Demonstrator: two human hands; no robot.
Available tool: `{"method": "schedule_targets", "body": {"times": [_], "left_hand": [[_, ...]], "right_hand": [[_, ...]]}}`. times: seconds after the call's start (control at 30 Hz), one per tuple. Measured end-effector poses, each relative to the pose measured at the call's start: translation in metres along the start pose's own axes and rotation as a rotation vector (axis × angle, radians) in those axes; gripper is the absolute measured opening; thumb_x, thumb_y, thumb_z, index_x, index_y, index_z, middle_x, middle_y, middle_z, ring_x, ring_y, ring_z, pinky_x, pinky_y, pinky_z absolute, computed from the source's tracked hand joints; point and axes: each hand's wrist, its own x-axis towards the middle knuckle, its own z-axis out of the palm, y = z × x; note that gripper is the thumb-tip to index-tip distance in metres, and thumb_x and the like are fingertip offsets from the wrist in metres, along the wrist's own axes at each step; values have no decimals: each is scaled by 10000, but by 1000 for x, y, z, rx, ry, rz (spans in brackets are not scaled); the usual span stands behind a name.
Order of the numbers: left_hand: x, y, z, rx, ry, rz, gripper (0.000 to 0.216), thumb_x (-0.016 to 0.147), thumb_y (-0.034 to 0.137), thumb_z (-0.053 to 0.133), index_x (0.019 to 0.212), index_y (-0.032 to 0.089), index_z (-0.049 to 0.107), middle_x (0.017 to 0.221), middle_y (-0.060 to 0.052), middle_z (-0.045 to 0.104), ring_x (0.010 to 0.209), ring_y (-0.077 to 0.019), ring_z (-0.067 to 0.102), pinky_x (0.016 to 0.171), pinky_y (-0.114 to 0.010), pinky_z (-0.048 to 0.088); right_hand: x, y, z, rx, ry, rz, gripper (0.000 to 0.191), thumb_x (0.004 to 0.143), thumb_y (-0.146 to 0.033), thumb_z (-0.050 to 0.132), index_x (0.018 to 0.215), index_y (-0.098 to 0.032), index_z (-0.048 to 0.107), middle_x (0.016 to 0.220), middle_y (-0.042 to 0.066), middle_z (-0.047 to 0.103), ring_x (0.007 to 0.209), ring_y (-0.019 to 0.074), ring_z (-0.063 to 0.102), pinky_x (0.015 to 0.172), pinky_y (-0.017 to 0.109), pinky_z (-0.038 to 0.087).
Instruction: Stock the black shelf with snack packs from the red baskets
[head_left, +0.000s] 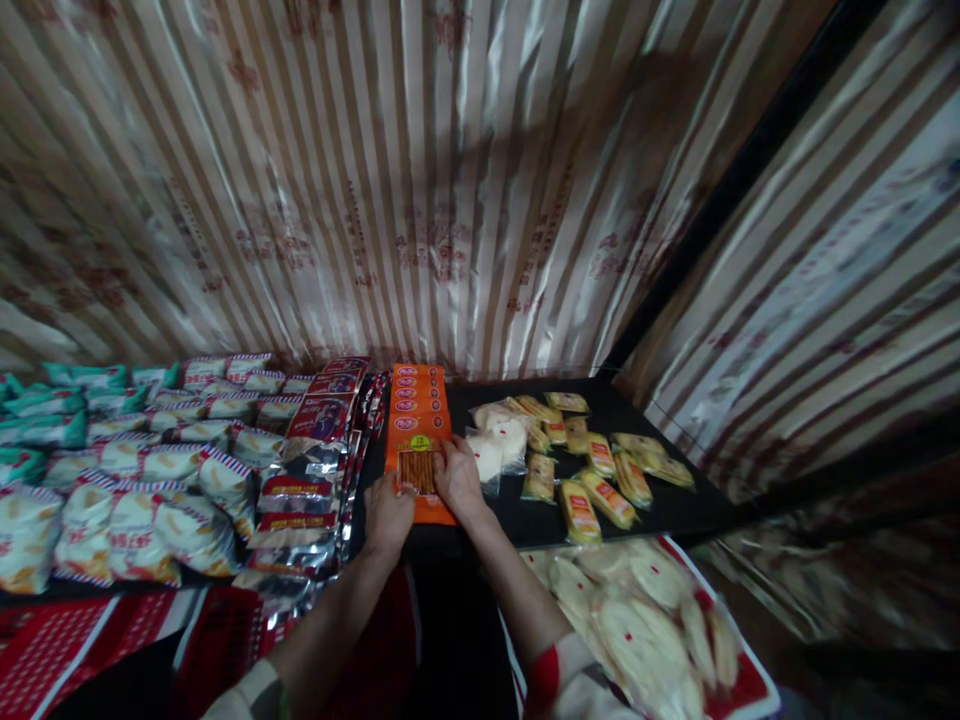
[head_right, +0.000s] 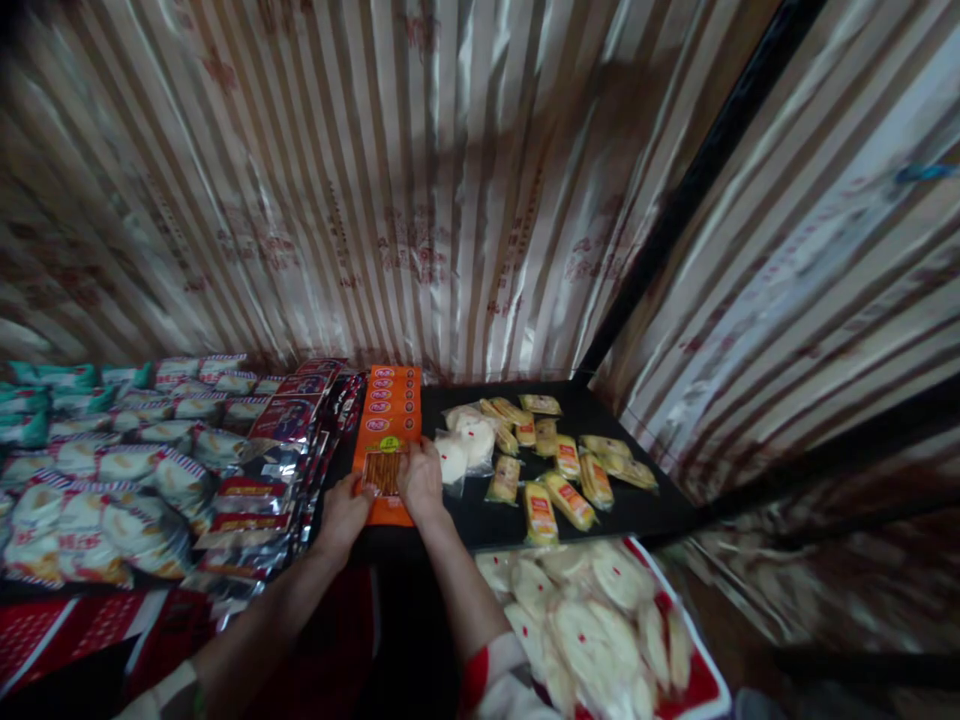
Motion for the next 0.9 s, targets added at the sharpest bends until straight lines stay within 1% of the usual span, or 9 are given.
{"method": "schedule_targets", "body": {"times": [0.13, 0.27, 0.47, 0.53, 0.63, 0.7, 0.73, 0.8, 0.9], "left_hand": [[0, -2, 4, 79, -15, 36, 386, 789, 163, 497, 1160, 86, 575, 1221, -146, 585, 1165, -228, 507, 1015, -280, 320], [-1, -4, 8, 166, -3, 59, 421, 789, 177, 495, 1191, 65, 550, 1264, -150, 549, 1196, -235, 470, 1034, -281, 302], [-2, -3, 8, 226, -8, 64, 411, 795, 206, 463, 1183, 117, 564, 1286, -110, 531, 1216, -231, 441, 1040, -291, 306], [-6, -3, 8, 277, -9, 81, 435, 788, 210, 452, 1199, 110, 555, 1320, -127, 496, 1243, -252, 414, 1041, -323, 318], [-14, -1, 11, 347, 46, 179, 513, 758, 183, 453, 1260, 84, 500, 1418, -157, 372, 1330, -289, 285, 1065, -390, 292], [-18, 2, 14, 365, 63, 301, 561, 742, 168, 466, 1299, 104, 459, 1471, -136, 286, 1374, -282, 180, 1083, -401, 265], [-20, 3, 15, 371, 48, 360, 571, 743, 166, 470, 1311, 120, 447, 1483, -120, 268, 1383, -275, 149, 1090, -401, 252], [-20, 4, 19, 402, -16, 431, 563, 758, 175, 464, 1320, 134, 441, 1479, -114, 282, 1383, -282, 149, 1098, -422, 233], [-19, 3, 23, 478, -86, 463, 553, 775, 186, 448, 1324, 118, 437, 1459, -147, 314, 1363, -316, 204, 1093, -467, 225]], "right_hand": [[-4, -4, 1, -34, 3, -1, 365, 833, -180, 417, 1129, -80, 607, 1254, 173, 519, 1163, 251, 480, 997, 348, 386], [-2, -7, 1, -23, 7, 0, 371, 831, -169, 416, 1133, -63, 603, 1240, 168, 528, 1179, 263, 458, 1011, 352, 375], [1, -4, 4, 13, -7, -18, 372, 836, -170, 404, 1138, -95, 608, 1244, 159, 535, 1199, 274, 438, 1025, 405, 357], [-1, -2, 7, 10, 1, -38, 383, 833, -171, 403, 1156, -104, 598, 1270, 155, 515, 1211, 281, 425, 1026, 415, 355], [-3, 1, 12, 34, 47, -48, 401, 837, -199, 406, 1185, -92, 573, 1318, 158, 464, 1242, 292, 391, 1036, 411, 349], [-2, 3, 12, 73, 66, -53, 421, 855, -230, 385, 1214, -81, 546, 1344, 161, 432, 1264, 288, 371, 1046, 412, 340], [-2, 4, 11, 95, 68, -56, 431, 865, -245, 371, 1228, -77, 531, 1355, 164, 421, 1270, 284, 366, 1050, 415, 337], [-1, 7, 9, 129, 66, -64, 445, 883, -272, 345, 1243, -73, 512, 1366, 173, 409, 1274, 274, 370, 1053, 422, 334], [1, 15, 3, 145, 61, -95, 457, 904, -294, 304, 1230, -53, 517, 1355, 193, 425, 1268, 258, 389, 1054, 414, 335]]}}
